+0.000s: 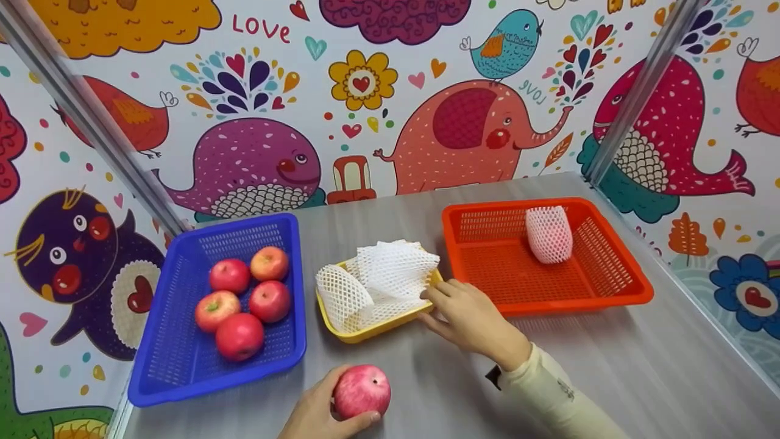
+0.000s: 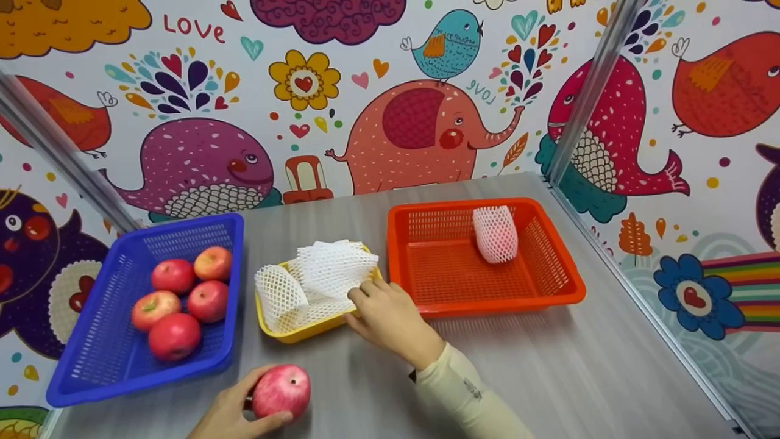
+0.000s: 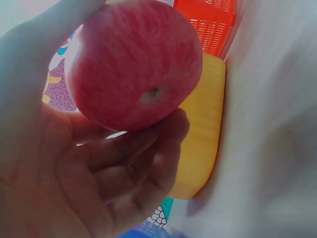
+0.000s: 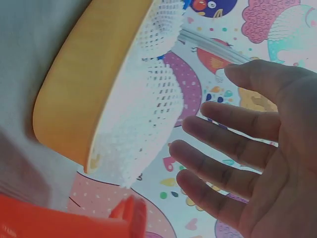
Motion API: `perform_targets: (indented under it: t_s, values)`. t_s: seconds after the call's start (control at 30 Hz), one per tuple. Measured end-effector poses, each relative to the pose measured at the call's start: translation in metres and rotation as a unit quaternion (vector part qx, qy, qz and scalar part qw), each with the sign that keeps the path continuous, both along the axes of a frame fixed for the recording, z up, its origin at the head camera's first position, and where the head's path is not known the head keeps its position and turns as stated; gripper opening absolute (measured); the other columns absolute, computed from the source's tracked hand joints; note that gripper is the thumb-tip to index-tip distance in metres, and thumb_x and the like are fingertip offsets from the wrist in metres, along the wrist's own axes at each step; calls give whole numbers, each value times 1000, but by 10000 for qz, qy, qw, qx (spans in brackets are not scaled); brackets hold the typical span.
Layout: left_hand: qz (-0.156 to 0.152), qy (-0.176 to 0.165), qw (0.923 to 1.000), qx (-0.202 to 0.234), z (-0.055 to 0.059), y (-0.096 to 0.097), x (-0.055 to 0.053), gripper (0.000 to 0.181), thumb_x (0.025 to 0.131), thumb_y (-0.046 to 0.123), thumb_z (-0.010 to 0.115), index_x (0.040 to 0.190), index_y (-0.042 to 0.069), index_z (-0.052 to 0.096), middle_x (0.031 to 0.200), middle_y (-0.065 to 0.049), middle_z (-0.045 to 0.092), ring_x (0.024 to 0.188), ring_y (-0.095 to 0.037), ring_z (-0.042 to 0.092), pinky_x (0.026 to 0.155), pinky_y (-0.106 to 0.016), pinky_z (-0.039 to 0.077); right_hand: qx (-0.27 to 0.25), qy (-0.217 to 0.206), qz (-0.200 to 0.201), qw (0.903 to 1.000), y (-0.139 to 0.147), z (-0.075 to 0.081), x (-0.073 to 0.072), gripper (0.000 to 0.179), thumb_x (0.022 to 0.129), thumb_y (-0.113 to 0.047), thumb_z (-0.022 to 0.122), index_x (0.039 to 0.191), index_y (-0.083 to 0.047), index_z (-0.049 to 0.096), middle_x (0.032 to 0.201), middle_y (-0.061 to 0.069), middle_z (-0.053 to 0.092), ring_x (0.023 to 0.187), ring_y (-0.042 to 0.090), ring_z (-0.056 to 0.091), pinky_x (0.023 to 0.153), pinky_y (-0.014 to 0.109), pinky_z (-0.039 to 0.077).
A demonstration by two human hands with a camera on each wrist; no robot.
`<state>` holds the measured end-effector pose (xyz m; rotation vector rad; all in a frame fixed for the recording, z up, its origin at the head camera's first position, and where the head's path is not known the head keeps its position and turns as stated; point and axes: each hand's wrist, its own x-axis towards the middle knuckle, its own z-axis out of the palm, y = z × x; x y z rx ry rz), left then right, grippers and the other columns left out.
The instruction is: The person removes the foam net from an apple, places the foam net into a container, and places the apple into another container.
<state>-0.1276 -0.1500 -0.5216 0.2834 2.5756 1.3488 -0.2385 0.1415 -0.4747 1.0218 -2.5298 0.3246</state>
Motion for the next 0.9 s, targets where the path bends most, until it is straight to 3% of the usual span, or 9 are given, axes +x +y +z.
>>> perform_targets:
  t_s: [0.1,0.33,0.6,0.73,0.9]
  values:
    - [-8,92,9999,-61,-1,0,0,81,76,59,80,136,10,54,120,-2,66,104,-20,62,88,-44,52,-19,8,-64,10000,6,1,12,28,88,-35,77,103,-14,68,88,-2,63,80,18,58,69,34,50]
    - [26,-95,9999,-62,1,-1,0,83,76,58,81,136,9,53,121,-4,65,106,-23,61,90,-49,50,-271,192,32,9994,23,-2,38,27,83,-32,81,97,-14,68,89,-2,64,81,18,58,69,35,51]
    - [104,-318,9994,-59,5,-1,-1,85,74,55,84,138,7,52,123,-7,64,108,-26,60,91,-53,49,-575,111,110,9982,32,-11,45,29,82,-30,83,102,-13,71,94,-3,65,82,15,60,73,36,53]
    - [135,-106,9997,-171,10,-5,-3,85,75,57,82,137,8,53,123,-7,63,105,-25,60,86,-46,52,-601,38,88,9981,34,-14,45,28,83,-31,82,102,-14,70,95,-4,66,84,15,61,74,35,54]
    - [428,680,9964,-280,19,-20,-5,81,74,57,83,136,12,55,118,-3,64,95,-16,60,74,-31,52,-642,-1,92,9979,35,-14,46,27,83,-30,82,102,-14,70,95,-5,65,84,14,61,74,34,54]
